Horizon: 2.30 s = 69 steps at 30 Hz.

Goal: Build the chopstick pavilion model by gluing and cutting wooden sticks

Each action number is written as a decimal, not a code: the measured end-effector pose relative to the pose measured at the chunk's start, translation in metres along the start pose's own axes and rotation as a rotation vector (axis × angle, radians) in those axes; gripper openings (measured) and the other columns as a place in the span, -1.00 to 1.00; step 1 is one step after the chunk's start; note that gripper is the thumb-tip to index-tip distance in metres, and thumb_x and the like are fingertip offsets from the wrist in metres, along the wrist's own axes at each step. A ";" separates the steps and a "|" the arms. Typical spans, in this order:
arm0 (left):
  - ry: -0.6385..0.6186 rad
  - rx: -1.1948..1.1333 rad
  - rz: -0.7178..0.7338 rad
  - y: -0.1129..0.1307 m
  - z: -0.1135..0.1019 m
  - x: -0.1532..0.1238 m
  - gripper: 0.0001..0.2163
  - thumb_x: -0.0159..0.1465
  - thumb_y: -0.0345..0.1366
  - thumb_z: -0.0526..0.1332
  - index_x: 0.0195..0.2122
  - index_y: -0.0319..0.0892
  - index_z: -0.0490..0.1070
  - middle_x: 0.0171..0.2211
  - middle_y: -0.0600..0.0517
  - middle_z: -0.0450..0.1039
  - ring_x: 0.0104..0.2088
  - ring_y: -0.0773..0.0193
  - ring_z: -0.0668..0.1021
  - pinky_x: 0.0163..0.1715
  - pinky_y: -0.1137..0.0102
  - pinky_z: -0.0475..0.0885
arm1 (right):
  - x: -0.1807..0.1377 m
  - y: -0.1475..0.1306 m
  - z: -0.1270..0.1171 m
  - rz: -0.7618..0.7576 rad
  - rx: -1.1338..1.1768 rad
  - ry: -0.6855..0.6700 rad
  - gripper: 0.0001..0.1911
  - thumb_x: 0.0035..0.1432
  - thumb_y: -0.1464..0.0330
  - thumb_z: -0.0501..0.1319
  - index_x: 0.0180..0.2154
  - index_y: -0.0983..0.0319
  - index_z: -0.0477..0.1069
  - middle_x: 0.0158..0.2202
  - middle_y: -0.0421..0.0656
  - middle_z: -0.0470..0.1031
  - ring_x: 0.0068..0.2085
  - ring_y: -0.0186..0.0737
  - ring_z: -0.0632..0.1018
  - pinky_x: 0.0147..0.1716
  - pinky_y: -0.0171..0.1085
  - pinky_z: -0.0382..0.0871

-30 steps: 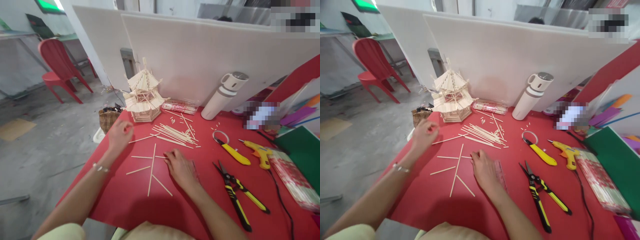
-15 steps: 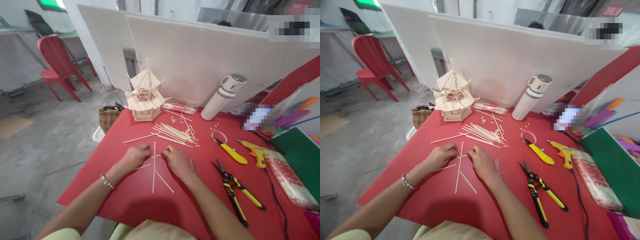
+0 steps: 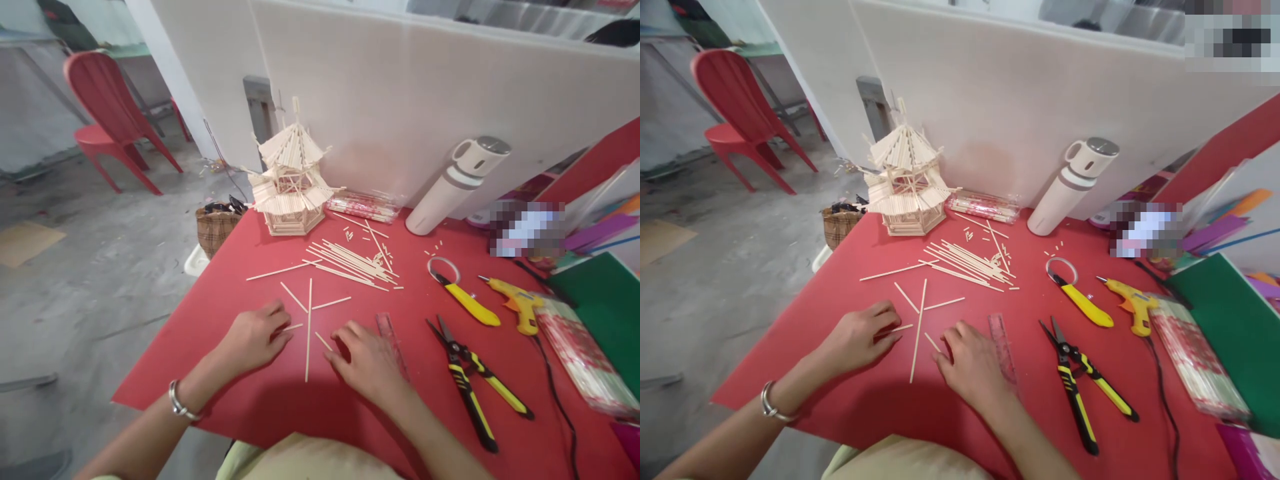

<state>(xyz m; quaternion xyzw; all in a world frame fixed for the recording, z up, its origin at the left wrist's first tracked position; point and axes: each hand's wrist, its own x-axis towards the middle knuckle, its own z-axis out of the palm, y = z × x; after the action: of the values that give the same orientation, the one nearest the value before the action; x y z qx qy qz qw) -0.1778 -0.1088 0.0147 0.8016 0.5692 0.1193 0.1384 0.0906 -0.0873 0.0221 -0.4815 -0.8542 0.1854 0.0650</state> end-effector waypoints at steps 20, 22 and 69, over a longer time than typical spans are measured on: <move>0.109 -0.011 -0.079 0.012 0.007 0.015 -0.72 0.46 -0.23 0.02 -0.25 -0.14 0.51 -0.26 -0.01 0.50 -0.41 0.32 0.51 -0.49 0.45 0.24 | 0.028 0.000 -0.002 -0.028 -0.048 0.082 -0.76 0.45 0.27 0.09 -0.19 0.15 0.51 -0.21 -0.15 0.50 -0.22 -0.24 0.49 -0.31 -0.28 0.17; 0.108 0.048 -0.092 0.008 0.005 0.022 -0.70 0.48 -0.22 -0.02 -0.15 -0.11 0.52 -0.20 -0.03 0.50 -0.38 0.31 0.51 -0.52 0.44 0.18 | 0.036 0.002 -0.006 -0.018 -0.042 0.106 -0.80 0.44 0.30 0.11 -0.09 0.12 0.52 -0.15 -0.16 0.49 -0.21 -0.26 0.49 -0.36 -0.28 0.14; 0.077 0.048 -0.112 0.023 0.018 0.004 -0.72 0.47 -0.26 0.03 -0.27 -0.14 0.51 -0.23 -0.01 0.49 -0.42 0.33 0.50 -0.53 0.45 0.17 | 0.025 0.001 0.017 -0.090 0.008 0.129 -0.78 0.41 0.27 0.15 -0.27 0.17 0.52 -0.25 -0.15 0.50 -0.19 -0.20 0.48 -0.22 -0.26 0.22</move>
<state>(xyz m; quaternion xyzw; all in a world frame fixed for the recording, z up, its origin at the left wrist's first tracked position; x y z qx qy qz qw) -0.1506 -0.1142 0.0060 0.7665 0.6207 0.1283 0.1036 0.0731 -0.0703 0.0046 -0.4533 -0.8682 0.1542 0.1301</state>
